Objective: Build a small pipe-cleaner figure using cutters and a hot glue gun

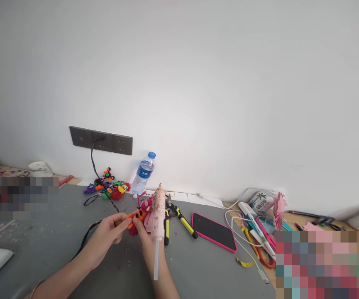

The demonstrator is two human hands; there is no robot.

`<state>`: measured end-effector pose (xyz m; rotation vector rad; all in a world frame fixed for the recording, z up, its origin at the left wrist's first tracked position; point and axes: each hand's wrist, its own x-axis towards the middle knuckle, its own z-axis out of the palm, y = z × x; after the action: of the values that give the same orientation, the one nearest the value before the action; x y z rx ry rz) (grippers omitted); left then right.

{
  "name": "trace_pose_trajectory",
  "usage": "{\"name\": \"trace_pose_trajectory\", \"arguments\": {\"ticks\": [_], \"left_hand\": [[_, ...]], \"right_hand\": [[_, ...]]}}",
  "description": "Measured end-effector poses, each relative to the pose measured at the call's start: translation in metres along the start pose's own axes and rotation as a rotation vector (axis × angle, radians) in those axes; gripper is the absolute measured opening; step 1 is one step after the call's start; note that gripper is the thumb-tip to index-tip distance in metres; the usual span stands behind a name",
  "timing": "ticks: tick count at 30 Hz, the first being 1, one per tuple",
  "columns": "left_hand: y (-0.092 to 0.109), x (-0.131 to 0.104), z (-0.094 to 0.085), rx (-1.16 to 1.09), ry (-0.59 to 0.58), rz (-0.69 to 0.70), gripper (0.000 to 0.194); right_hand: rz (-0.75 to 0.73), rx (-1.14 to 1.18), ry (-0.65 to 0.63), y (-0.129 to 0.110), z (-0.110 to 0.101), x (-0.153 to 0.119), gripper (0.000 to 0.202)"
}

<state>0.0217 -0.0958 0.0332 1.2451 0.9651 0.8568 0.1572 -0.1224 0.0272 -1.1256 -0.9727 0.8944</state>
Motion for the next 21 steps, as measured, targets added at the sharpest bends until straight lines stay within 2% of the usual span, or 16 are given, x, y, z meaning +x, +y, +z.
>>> {"name": "trace_pose_trajectory", "arguments": {"ticks": [9, 14, 18, 21], "left_hand": [[0.006, -0.002, 0.0, 0.094, 0.041, 0.047, 0.039], [0.008, -0.002, -0.003, 0.178, 0.08, 0.053, 0.04], [0.005, -0.001, -0.004, 0.126, 0.084, 0.016, 0.042], [0.002, 0.003, -0.006, 0.018, 0.1, -0.011, 0.042]], "right_hand": [[0.024, 0.028, 0.014, -0.004, 0.001, 0.002, 0.027], [0.015, 0.019, 0.008, 0.003, 0.0, 0.003, 0.032], [0.013, 0.017, -0.028, 0.006, 0.001, 0.003, 0.033], [-0.046, -0.001, 0.016, 0.007, 0.001, 0.004, 0.032]]}}
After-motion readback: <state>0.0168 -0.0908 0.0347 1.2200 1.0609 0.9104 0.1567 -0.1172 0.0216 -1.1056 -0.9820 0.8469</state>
